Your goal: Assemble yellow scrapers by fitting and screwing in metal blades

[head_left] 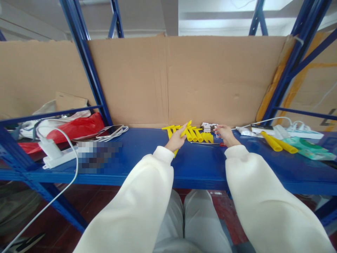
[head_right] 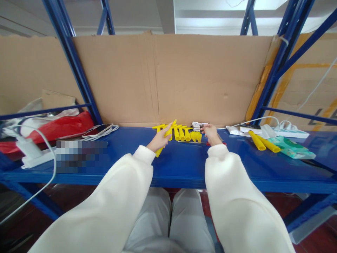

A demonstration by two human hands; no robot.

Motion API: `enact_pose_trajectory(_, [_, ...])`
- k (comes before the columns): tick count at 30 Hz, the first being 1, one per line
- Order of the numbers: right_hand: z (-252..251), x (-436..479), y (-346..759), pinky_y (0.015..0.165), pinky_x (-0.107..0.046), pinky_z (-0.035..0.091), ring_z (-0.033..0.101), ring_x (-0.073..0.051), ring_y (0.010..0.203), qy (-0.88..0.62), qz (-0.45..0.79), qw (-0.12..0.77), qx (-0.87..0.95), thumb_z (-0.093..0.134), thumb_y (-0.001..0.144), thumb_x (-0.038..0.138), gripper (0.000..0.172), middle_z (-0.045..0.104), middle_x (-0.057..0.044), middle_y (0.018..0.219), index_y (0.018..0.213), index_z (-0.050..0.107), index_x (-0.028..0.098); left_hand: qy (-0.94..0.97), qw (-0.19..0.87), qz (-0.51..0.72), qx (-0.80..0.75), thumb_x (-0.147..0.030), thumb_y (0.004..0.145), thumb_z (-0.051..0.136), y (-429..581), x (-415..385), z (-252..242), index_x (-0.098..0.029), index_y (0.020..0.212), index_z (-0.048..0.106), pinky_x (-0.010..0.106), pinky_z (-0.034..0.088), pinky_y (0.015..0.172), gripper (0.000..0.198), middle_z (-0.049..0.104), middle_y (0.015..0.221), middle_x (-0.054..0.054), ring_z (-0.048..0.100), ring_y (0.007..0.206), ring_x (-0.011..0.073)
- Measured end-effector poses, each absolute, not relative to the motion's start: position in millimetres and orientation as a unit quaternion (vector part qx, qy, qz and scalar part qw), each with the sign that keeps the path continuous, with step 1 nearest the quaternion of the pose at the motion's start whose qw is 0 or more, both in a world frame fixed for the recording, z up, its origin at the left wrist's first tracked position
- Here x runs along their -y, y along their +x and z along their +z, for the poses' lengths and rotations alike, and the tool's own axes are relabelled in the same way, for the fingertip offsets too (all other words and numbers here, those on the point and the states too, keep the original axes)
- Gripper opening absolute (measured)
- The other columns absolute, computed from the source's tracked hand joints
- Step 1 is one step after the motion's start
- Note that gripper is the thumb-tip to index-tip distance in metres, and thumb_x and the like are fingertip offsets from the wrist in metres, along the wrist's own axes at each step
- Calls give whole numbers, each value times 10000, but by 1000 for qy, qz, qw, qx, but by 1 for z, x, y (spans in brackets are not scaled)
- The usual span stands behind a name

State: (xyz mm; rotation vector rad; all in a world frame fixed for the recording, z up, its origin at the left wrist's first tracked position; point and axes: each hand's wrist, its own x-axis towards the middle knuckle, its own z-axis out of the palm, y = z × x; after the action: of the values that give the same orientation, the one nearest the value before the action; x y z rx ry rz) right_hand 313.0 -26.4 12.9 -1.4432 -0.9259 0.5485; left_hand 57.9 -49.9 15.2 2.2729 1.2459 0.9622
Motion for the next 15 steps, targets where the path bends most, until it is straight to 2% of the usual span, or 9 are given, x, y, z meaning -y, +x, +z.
enact_pose_trajectory(2, [12, 24, 328, 464, -221, 416, 591, -138, 580, -646, 227, 618, 386, 568, 731, 63, 165, 689, -45, 721, 819, 611, 196, 771, 279, 335, -464, -165, 958, 439, 61, 53, 16, -278, 1604, 241, 273, 576, 631, 685, 713, 997, 69, 619, 620, 115])
enact_pose_trajectory(4, [11, 25, 342, 531, -274, 495, 651, -193, 677, -690, 176, 586, 386, 596, 720, 80, 154, 708, -70, 749, 807, 659, 191, 734, 353, 344, -466, -156, 951, 462, 64, 56, 16, -292, 1607, 213, 212, 516, 524, 715, 690, 929, 45, 545, 535, 78])
enact_pose_trajectory(6, [10, 28, 351, 714, -360, 561, 690, -272, 881, -742, 109, 533, 391, 637, 702, 97, 155, 733, -107, 855, 816, 710, 173, 703, 413, 354, -458, -128, 933, 486, 67, 59, 16, -293, 1606, 212, 175, 454, 462, 746, 660, 886, 26, 495, 494, 59])
enact_pose_trajectory(9, [9, 35, 356, 987, -500, 483, 613, -357, 1171, -814, 50, 411, 407, 703, 724, 167, 224, 716, -148, 1134, 939, 763, 183, 665, 480, 363, -443, -86, 905, 503, 70, 61, 17, -292, 1604, 213, 167, 399, 416, 785, 624, 854, 7, 455, 455, 50])
enact_pose_trajectory(11, [9, 39, 354, 1035, -551, 435, 570, -367, 1239, -845, 28, 328, 421, 708, 767, 226, 248, 683, -153, 1229, 1007, 774, 221, 646, 506, 370, -436, -66, 895, 503, 70, 62, 18, -303, 1605, 202, 169, 387, 410, 806, 609, 856, -1, 444, 443, 46])
enact_pose_trajectory(15, [5, 39, 352, 1013, -546, 441, 567, -352, 1231, -863, 9, 246, 442, 663, 822, 237, 243, 677, -173, 1206, 1032, 784, 237, 621, 539, 374, -430, -58, 900, 497, 69, 62, 20, -326, 1609, 158, 160, 379, 419, 830, 575, 818, -20, 434, 442, 44])
